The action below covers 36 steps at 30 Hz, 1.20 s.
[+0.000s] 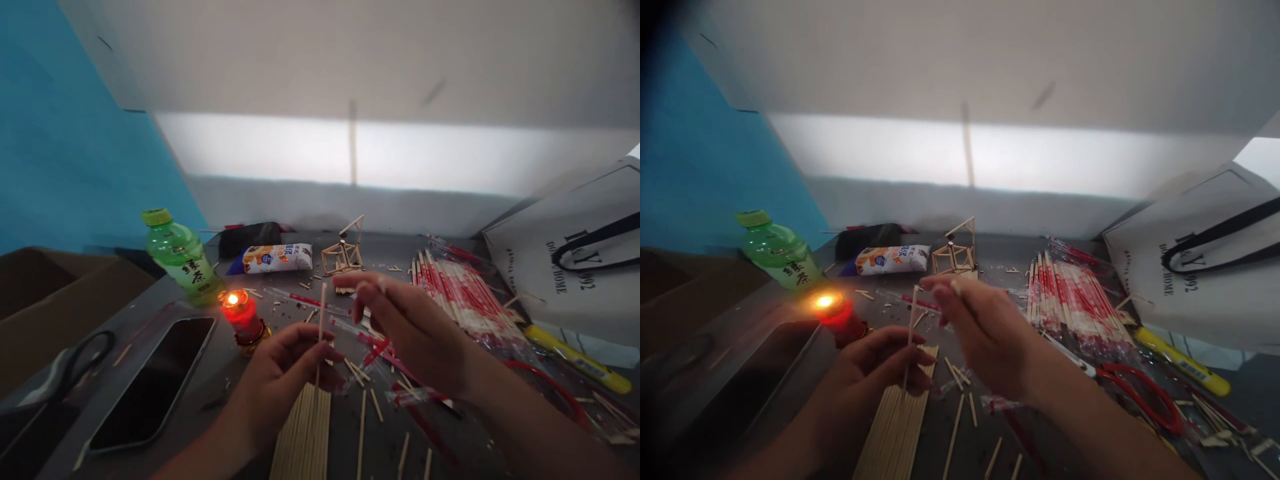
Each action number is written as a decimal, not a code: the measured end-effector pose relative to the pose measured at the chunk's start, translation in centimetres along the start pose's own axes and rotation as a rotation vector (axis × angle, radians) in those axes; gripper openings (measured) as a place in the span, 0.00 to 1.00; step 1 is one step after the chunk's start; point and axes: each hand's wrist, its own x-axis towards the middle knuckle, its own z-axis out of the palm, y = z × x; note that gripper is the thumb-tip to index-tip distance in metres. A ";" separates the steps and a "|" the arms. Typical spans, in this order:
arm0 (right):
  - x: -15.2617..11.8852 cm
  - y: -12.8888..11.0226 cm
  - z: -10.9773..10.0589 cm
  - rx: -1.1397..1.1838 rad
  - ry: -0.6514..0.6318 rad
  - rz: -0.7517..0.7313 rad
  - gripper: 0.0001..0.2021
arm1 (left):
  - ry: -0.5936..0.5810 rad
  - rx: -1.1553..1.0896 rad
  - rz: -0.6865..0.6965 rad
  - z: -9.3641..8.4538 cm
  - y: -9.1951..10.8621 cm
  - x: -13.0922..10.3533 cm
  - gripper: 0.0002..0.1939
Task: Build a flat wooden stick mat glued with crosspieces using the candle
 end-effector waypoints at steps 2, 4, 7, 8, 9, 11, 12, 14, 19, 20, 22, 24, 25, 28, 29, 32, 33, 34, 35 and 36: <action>0.2 0.3 -0.4 0.031 0.109 0.028 0.22 | 0.089 0.036 -0.021 -0.3 0.0 0.4 0.14; 0.4 0.5 -0.7 0.035 0.159 0.044 0.26 | 0.124 0.089 -0.043 -0.5 0.0 0.8 0.17; 0.6 0.8 -0.9 0.068 0.141 0.102 0.30 | 0.071 0.142 -0.140 -0.3 -0.1 1.0 0.19; 0.7 0.9 -0.8 0.114 0.116 0.127 0.30 | 0.044 0.158 -0.176 -0.1 -0.2 0.9 0.21; 0.7 0.9 -0.7 0.174 0.079 0.151 0.29 | 0.024 0.168 -0.204 0.1 -0.3 0.8 0.24; 0.8 1.1 -0.4 0.301 -0.014 0.188 0.26 | 0.002 0.250 -0.206 0.4 -0.8 0.4 0.32; 0.8 1.1 -0.3 0.350 -0.058 0.196 0.23 | -0.005 0.337 -0.177 0.5 -1.1 0.1 0.34; 0.8 1.3 -0.2 0.395 -0.121 0.193 0.18 | -0.031 0.557 -0.096 0.7 -1.6 -0.2 0.32; 0.8 1.6 0.1 0.413 -0.192 0.203 0.12 | -0.079 0.739 -0.040 0.7 -2.2 -0.3 0.22; 0.8 1.7 0.2 0.416 -0.190 0.207 0.11 | -0.073 0.743 -0.031 0.7 -2.1 -0.2 0.20; 0.9 1.9 0.6 0.401 -0.173 0.208 0.10 | -0.042 0.695 0.000 0.7 -1.6 -0.2 0.20; 0.9 2.2 1.2 0.358 -0.154 0.196 0.09 | 0.006 0.519 0.016 0.7 -1.0 -0.3 0.22; 0.9 2.2 1.5 0.328 -0.151 0.184 0.08 | 0.037 0.409 0.019 0.7 -0.6 -0.4 0.21; 0.7 2.2 2.4 0.251 -0.174 0.141 0.07 | 0.122 0.180 0.022 0.6 0.1 -0.5 0.17; 0.6 2.1 2.6 0.235 -0.188 0.131 0.07 | 0.149 0.150 0.029 0.6 0.2 -0.5 0.17; 0.3 1.7 2.8 0.150 -0.260 0.111 0.04 | 0.202 0.099 0.056 0.5 0.3 -0.3 0.16; 0.1 1.6 2.7 0.106 -0.295 0.106 0.04 | 0.221 0.100 0.074 0.4 0.4 -0.2 0.15; 0.0 1.6 2.4 0.062 -0.330 0.102 0.04 | 0.234 0.104 0.093 0.4 0.4 -0.1 0.15; -0.1 1.6 2.2 0.012 -0.357 0.096 0.04 | 0.245 0.104 0.110 0.4 0.4 0.0 0.14; -0.1 1.7 1.9 -0.053 -0.372 0.088 0.05 | 0.251 0.090 0.124 0.4 0.4 0.0 0.14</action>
